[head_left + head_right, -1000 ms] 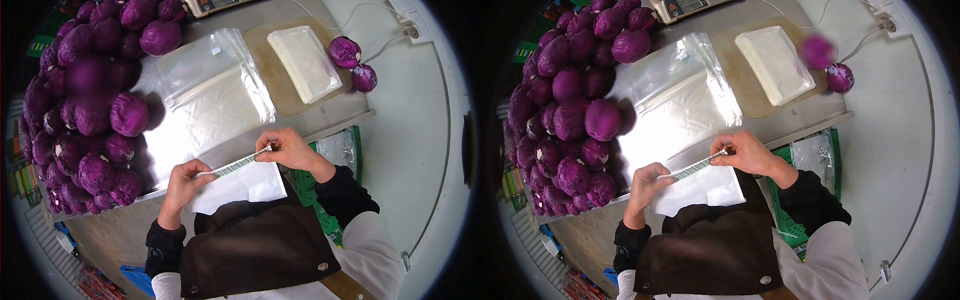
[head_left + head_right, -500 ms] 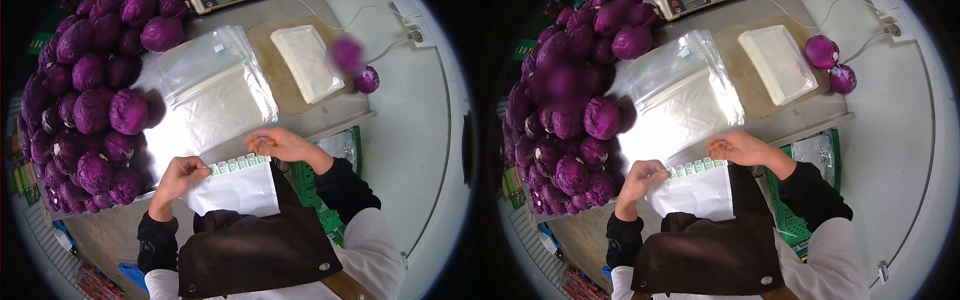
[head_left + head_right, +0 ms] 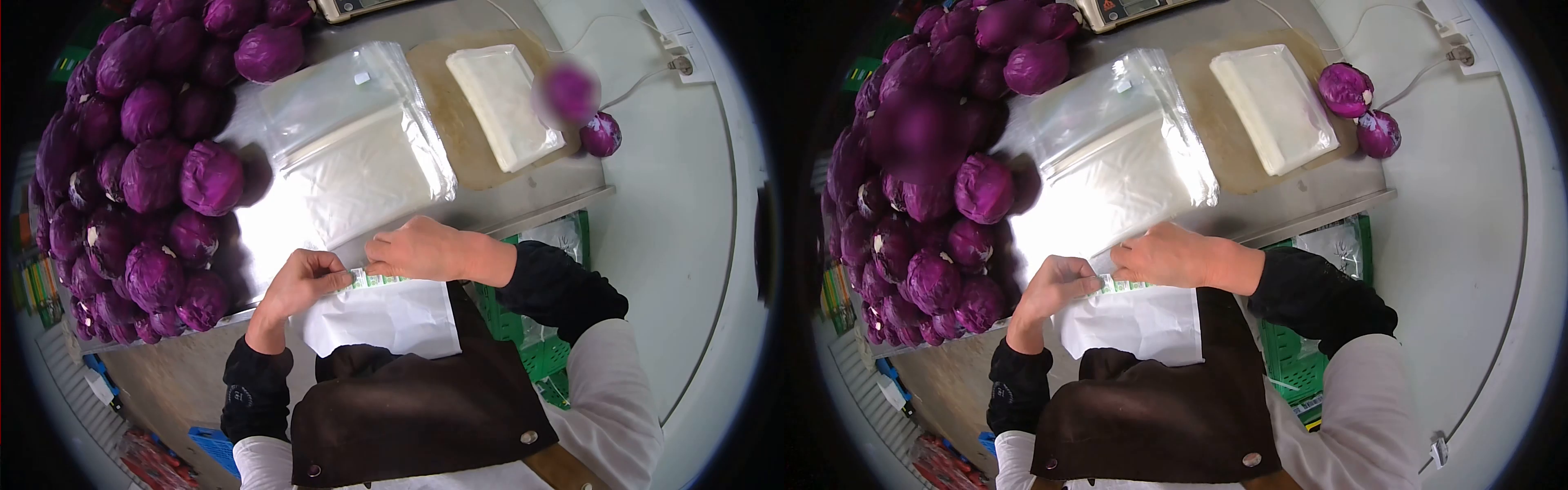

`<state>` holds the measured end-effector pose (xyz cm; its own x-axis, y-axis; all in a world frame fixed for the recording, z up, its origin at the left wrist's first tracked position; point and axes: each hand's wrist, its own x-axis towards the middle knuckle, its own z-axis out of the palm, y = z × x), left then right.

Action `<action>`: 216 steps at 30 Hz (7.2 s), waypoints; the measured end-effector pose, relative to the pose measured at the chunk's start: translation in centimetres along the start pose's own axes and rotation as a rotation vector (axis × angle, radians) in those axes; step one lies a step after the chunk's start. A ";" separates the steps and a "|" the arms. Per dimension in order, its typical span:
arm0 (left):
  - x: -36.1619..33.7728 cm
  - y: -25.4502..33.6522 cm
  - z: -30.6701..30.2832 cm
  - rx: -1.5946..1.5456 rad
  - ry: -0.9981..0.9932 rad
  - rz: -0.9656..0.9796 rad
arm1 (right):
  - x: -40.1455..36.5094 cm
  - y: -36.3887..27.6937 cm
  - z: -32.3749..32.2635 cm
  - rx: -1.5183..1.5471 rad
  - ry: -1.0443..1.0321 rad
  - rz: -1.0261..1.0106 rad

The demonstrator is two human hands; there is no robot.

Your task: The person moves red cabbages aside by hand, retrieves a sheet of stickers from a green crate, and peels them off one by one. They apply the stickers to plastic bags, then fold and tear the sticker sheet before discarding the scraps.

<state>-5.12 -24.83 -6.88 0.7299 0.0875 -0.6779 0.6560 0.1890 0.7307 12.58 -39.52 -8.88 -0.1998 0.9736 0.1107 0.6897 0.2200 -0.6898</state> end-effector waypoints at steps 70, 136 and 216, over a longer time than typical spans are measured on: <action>7.4 -3.7 -9.5 -0.017 0.381 0.261 | -1.5 14.0 -6.7 0.670 1.151 1.073; 1.6 -0.5 -3.0 -0.070 0.012 0.229 | -0.9 1.3 -2.4 0.522 -0.093 0.633; 7.3 -3.5 -6.6 0.259 0.256 0.123 | 3.2 11.7 -2.9 -0.230 0.064 1.096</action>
<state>-3.37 -18.44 -14.94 0.7560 0.3418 -0.5583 0.6174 -0.0887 0.7817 22.04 -33.70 -14.50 0.6258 0.6481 -0.4340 0.5842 -0.7581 -0.2897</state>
